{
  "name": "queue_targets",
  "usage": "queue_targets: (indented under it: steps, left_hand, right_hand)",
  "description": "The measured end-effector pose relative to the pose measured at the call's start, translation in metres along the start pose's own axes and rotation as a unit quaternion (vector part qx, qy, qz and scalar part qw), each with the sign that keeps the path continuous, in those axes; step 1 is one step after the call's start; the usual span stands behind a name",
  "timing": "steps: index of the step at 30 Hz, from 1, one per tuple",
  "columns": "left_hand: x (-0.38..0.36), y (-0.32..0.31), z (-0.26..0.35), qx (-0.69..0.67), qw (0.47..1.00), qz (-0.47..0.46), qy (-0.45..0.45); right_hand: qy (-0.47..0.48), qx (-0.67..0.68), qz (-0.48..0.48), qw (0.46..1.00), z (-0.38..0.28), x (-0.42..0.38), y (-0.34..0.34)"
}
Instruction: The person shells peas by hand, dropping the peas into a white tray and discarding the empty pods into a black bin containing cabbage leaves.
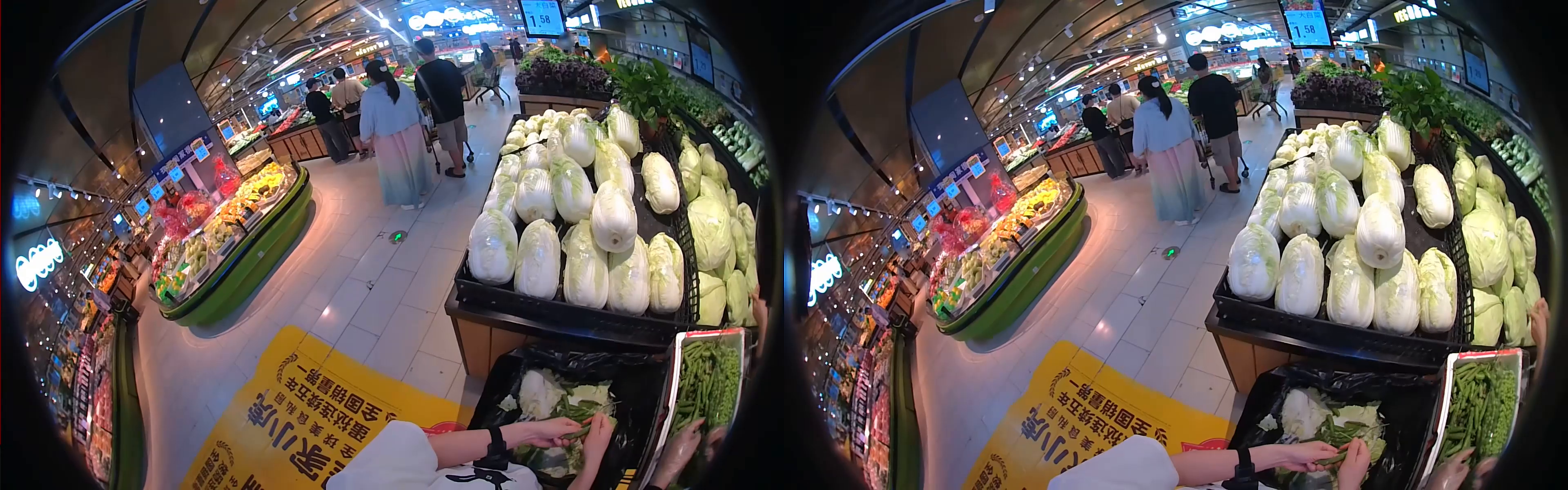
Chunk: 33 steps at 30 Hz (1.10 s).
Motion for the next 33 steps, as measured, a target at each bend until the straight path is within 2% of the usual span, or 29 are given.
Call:
queue_targets:
  steps: [3, 7, 9, 10, 12, 13, 16, 19, 21, 27, 29, 31, 32, 33]
  left_hand:
    - [0.002, 0.01, -0.006, -0.006, 1.0, -0.006, -0.019]
    - [0.001, 0.008, -0.008, -0.05, 0.999, -0.012, -0.017]
    - [-0.004, 0.001, -0.006, -0.131, 0.987, 0.091, -0.002]
    - [-0.005, 0.0, -0.004, -0.131, 0.987, 0.091, 0.003]
    - [-0.003, -0.001, -0.002, -0.023, 0.999, 0.019, -0.029]
    - [0.001, 0.005, -0.004, -0.022, 0.999, 0.026, -0.033]
    - [0.004, 0.015, -0.005, -0.067, 0.998, 0.016, 0.011]
    - [0.001, 0.014, -0.004, -0.122, 0.992, 0.029, 0.009]
    - [0.001, 0.017, -0.004, -0.127, 0.991, 0.026, 0.012]
    - [-0.005, 0.019, 0.002, -0.114, 0.993, 0.016, -0.002]
    - [-0.014, 0.01, 0.007, -0.112, 0.994, 0.004, 0.0]
    - [-0.027, -0.001, 0.013, -0.129, 0.99, 0.052, -0.019]
    - [-0.003, 0.039, -0.005, -0.138, 0.988, 0.006, -0.075]
    - [-0.015, 0.016, 0.008, -0.107, 0.991, 0.026, -0.079]
  right_hand:
    - [0.025, -0.06, -0.015, 0.998, 0.025, 0.012, 0.001]
    - [0.029, -0.072, -0.013, 0.997, -0.013, -0.002, -0.003]
    - [0.033, -0.076, -0.011, 0.997, -0.033, -0.009, -0.005]
    - [0.035, -0.078, -0.011, 0.996, -0.04, -0.012, -0.005]
    - [0.037, -0.084, -0.007, 0.996, -0.053, -0.017, -0.004]
    - [0.04, -0.088, -0.006, 0.995, -0.058, -0.019, -0.004]
    - [0.041, -0.092, -0.006, 0.995, -0.078, -0.023, -0.003]
    - [0.015, -0.065, -0.01, 0.998, -0.088, -0.025, 0.003]
    - [0.115, -0.105, 0.001, 0.988, -0.097, -0.025, 0.006]
    - [0.074, -0.106, -0.021, 0.991, -0.111, -0.03, 0.008]
    - [0.087, -0.125, -0.02, 0.988, -0.105, -0.028, 0.009]
    - [0.095, -0.144, -0.019, 0.985, -0.096, -0.023, 0.006]
    - [0.156, -0.145, 0.023, 0.977, -0.094, -0.018, 0.003]
    - [0.201, -0.154, 0.068, 0.965, -0.086, -0.021, 0.005]
Point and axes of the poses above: each hand's wrist, its own x-axis towards the middle knuckle, its own y-axis out of the back of the hand, z = x × y, the point moved 4 cm from there along x, towards the middle knuckle, and after that the axes turned 10 degrees about -x, right-handed, at the moved point
